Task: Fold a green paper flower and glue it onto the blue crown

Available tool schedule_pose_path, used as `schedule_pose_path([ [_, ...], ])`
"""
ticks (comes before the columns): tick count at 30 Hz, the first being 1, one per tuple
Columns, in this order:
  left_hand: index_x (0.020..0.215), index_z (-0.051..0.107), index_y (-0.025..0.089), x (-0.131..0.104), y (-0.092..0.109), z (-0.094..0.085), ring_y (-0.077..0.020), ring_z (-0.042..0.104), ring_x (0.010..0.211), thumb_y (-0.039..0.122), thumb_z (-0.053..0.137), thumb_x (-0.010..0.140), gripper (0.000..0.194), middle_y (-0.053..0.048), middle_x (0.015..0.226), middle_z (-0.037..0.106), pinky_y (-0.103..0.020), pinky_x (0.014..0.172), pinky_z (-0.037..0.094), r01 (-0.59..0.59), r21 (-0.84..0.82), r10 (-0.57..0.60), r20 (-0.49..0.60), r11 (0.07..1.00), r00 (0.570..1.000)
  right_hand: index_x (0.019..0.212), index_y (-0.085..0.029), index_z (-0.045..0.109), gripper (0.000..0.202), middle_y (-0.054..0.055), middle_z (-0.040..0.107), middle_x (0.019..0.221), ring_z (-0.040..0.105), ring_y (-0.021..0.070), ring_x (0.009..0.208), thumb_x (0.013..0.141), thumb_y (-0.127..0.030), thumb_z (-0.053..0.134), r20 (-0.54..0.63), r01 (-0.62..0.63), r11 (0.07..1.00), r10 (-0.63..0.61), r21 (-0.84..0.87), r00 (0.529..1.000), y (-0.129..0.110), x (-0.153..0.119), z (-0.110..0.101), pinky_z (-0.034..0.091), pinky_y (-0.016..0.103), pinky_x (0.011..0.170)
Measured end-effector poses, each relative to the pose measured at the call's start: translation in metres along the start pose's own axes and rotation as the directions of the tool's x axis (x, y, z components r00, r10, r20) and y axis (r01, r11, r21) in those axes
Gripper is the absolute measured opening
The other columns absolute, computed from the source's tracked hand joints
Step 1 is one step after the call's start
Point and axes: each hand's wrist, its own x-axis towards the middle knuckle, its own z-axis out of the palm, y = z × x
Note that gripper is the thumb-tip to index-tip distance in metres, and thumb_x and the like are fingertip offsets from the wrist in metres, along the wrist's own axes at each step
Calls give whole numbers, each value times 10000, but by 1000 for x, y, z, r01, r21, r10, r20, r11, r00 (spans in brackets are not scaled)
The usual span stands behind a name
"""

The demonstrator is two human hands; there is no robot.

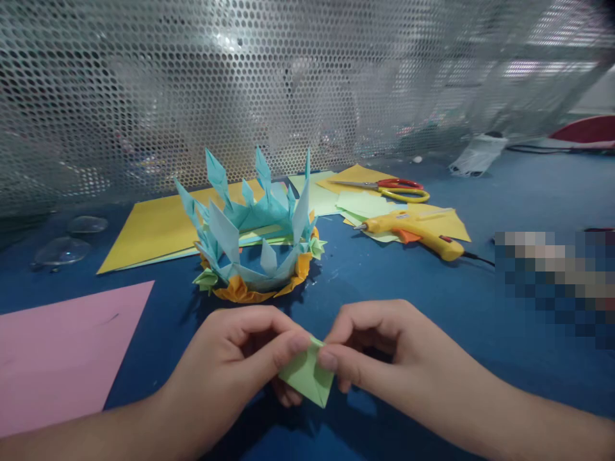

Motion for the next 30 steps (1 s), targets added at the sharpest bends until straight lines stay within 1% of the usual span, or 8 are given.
schedule_pose_path([
  [5, 785, 821, 217, 2, 2, 0, -56, 680, 536, 243, 734, 887, 136, 40, 643, 776, -73, 546, 555, -15, 24, 15, 21, 1000, 1000, 634, -204, 616, 217, -21, 594, 584, 516, 120, 573, 764, -366, 681, -43, -3, 1000, 2, -26, 999, -2, -1, 0, 418, 232, 557],
  [8, 778, 822, 221, 2, 3, 0, -57, 684, 543, 223, 748, 871, 119, 43, 640, 772, -75, 558, 556, -12, 35, 12, 9, 999, 1000, 627, -206, 616, 222, -14, 620, 608, 528, 124, 588, 778, -359, 670, -79, 30, 998, -35, -57, 996, -2, -2, 2, 426, 232, 569],
  [11, 774, 822, 225, 1, 4, 2, -51, 674, 541, 176, 795, 812, 68, 52, 645, 768, -66, 547, 541, 12, 32, -11, -1, 999, 1000, 634, -208, 621, 216, -12, 634, 622, 531, 129, 601, 800, -345, 648, -123, 67, 988, -84, -137, 989, -1, -3, 3, 420, 234, 571],
  [14, 751, 816, 224, 0, 4, 3, -45, 666, 537, 131, 800, 787, 101, 56, 638, 766, -62, 545, 529, 33, 45, -33, -13, 998, 999, 623, -205, 601, 257, -15, 607, 607, 508, 131, 598, 820, -368, 626, -139, 88, 981, -113, -172, 984, 0, -5, 3, 403, 240, 564],
  [18, 721, 811, 213, 1, 4, 3, -53, 667, 525, 135, 792, 792, 108, 46, 617, 760, -77, 545, 533, 33, 32, -32, -31, 999, 999, 618, -199, 578, 317, -29, 549, 587, 474, 124, 594, 835, -418, 652, -104, 100, 988, -112, -114, 988, 2, -5, 1, 374, 240, 560],
  [24, 714, 823, 218, 5, 9, 5, -78, 691, 545, 121, 820, 754, 106, 38, 619, 774, -112, 552, 569, 67, -53, -66, 11, 996, 998, 669, -192, 593, 386, -24, 588, 633, 536, 130, 641, 843, -513, 715, 18, 104, 990, -106, 91, 994, 4, -2, -3, 414, 253, 634],
  [27, 703, 828, 223, 5, 13, 6, -78, 686, 533, 103, 839, 722, 122, 41, 610, 775, -117, 545, 573, 78, -72, -77, 20, 994, 997, 686, -185, 595, 395, -19, 589, 656, 539, 129, 653, 845, -527, 715, 61, 103, 983, -113, 150, 992, 3, -1, -5, 419, 260, 656],
  [30, 716, 832, 224, 4, 14, 5, -72, 681, 531, 130, 829, 749, 100, 40, 620, 780, -109, 542, 563, 66, -71, -64, 26, 995, 998, 698, -179, 595, 403, -10, 595, 678, 546, 134, 673, 852, -534, 708, 90, 99, 978, -117, 185, 989, 2, -2, -6, 427, 271, 688],
])
